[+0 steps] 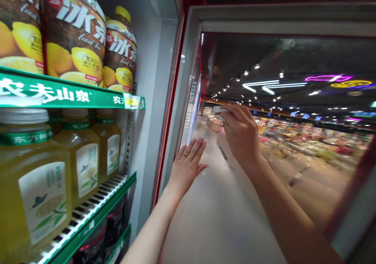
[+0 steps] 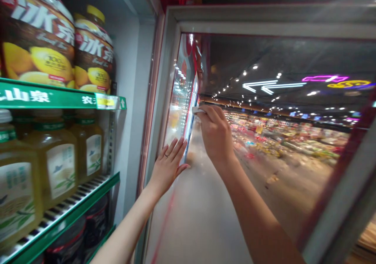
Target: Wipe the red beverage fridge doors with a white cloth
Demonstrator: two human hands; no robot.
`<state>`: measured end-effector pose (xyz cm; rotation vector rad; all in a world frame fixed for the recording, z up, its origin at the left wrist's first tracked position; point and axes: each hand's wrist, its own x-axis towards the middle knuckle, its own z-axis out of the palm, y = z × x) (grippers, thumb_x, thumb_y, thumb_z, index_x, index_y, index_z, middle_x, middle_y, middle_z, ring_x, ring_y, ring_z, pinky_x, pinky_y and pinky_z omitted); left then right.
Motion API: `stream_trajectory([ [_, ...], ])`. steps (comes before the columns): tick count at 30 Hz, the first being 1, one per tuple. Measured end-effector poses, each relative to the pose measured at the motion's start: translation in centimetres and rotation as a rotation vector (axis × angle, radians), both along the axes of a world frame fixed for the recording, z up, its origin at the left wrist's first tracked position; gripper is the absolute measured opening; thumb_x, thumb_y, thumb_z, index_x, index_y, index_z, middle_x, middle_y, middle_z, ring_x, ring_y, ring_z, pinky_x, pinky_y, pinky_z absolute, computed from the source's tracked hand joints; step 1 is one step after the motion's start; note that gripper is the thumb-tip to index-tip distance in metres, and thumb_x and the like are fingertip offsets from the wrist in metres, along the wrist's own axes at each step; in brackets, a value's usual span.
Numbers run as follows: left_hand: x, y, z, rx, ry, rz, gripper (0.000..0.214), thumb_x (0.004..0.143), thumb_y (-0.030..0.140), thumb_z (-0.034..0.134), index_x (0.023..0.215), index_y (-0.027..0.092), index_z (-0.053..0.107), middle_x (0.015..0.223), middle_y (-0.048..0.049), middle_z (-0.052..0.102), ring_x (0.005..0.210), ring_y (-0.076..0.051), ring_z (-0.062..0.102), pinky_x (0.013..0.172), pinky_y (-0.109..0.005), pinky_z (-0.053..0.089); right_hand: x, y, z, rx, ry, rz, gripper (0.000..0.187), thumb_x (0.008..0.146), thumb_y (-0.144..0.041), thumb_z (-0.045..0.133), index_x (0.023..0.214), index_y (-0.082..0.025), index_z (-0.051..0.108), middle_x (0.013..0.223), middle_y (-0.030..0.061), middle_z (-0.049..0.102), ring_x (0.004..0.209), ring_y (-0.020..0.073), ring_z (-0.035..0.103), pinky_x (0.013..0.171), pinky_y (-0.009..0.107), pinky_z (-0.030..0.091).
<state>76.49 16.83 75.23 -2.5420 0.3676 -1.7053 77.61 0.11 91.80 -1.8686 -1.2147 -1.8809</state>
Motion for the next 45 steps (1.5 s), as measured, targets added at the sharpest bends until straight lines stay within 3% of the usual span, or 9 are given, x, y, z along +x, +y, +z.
stream_trajectory([
  [3,-0.1,0.0,0.1,-0.004,0.012,-0.003,0.082,0.105,0.059,0.056,0.172,0.022,0.027,0.175,-0.0048,0.038,0.163,-0.023,0.038,0.129,-0.037,0.04,0.2,2.1,0.9,-0.014,0.027,-0.036,0.029,0.102,-0.01,0.058,0.114,-0.027,0.078,0.117,0.0062,0.077,0.117,0.0267,0.069,0.1,0.043,0.061],
  [6,-0.2,0.0,0.3,-0.014,0.035,0.002,0.081,0.105,0.059,0.057,0.172,0.024,0.028,0.175,-0.0029,0.038,0.163,-0.022,0.039,0.129,-0.037,0.041,-0.2,3.6,0.4,-0.108,0.082,-0.064,0.029,0.103,-0.009,0.055,0.115,-0.023,0.077,0.121,0.0093,0.075,0.12,0.0275,0.067,0.101,0.043,0.061],
  [11,-0.4,-0.1,0.4,-0.016,0.031,-0.001,0.081,0.105,0.06,0.055,0.172,0.023,0.029,0.176,-0.0026,0.035,0.163,-0.021,0.038,0.129,-0.037,0.041,-0.9,3.1,-1.3,-0.19,0.086,-0.082,0.028,0.104,-0.009,0.053,0.115,-0.021,0.076,0.121,0.0119,0.076,0.119,0.0287,0.067,0.1,0.044,0.06],
  [19,-0.1,-0.1,0.2,0.006,0.063,0.003,0.086,0.104,0.053,0.062,0.174,0.023,0.023,0.176,-0.0056,0.038,0.165,-0.022,0.035,0.128,-0.038,0.043,0.3,5.7,1.4,-0.137,0.049,-0.043,0.031,0.103,-0.008,0.054,0.116,-0.022,0.078,0.119,0.0107,0.076,0.117,0.0287,0.068,0.101,0.045,0.06],
  [24,0.5,-0.3,0.0,-0.007,0.038,0.015,0.081,0.104,0.053,0.062,0.172,0.023,0.029,0.173,-0.0044,0.043,0.163,-0.021,0.039,0.128,-0.037,0.044,0.1,5.6,0.4,-0.247,0.077,-0.047,0.03,0.104,-0.009,0.052,0.12,-0.018,0.076,0.123,0.0138,0.076,0.121,0.0288,0.066,0.1,0.044,0.06],
  [29,0.6,-0.6,0.0,-0.021,-0.002,0.024,0.082,0.105,0.056,0.059,0.172,0.023,0.027,0.176,-0.0005,0.036,0.163,-0.02,0.037,0.128,-0.035,0.044,0.9,4.4,0.7,-0.16,0.057,0.001,0.028,0.104,-0.012,0.053,0.118,-0.021,0.076,0.121,0.0124,0.077,0.119,0.0292,0.067,0.101,0.044,0.058],
  [34,0.6,-0.6,0.3,-0.031,0.035,0.011,0.079,0.105,0.052,0.061,0.172,0.023,0.029,0.174,-0.0032,0.041,0.162,-0.021,0.039,0.129,-0.037,0.043,2.2,6.8,2.1,-0.113,0.087,0.059,0.034,0.104,-0.011,0.047,0.116,-0.022,0.077,0.122,0.0118,0.077,0.12,0.0278,0.067,0.107,0.045,0.055],
  [39,-0.6,-0.2,0.7,-0.008,0.054,-0.03,0.071,0.109,0.041,0.056,0.171,0.019,0.03,0.175,-0.0044,0.039,0.164,-0.02,0.037,0.128,-0.037,0.045,1.8,6.0,0.7,-0.182,0.078,0.076,0.035,0.104,-0.01,0.049,0.121,-0.023,0.076,0.123,0.0113,0.077,0.122,0.0276,0.066,0.109,0.046,0.054],
  [45,-1.5,1.4,-0.6,0.088,-0.056,0.025,0.061,0.11,0.032,0.055,0.168,0.018,0.039,0.173,-0.0019,0.043,0.16,-0.017,0.042,0.126,-0.032,0.046,2.2,5.7,1.4,-0.037,0.052,0.089,0.032,0.104,-0.014,0.051,0.119,-0.026,0.077,0.12,0.01,0.077,0.12,0.029,0.067,0.107,0.046,0.055],
])
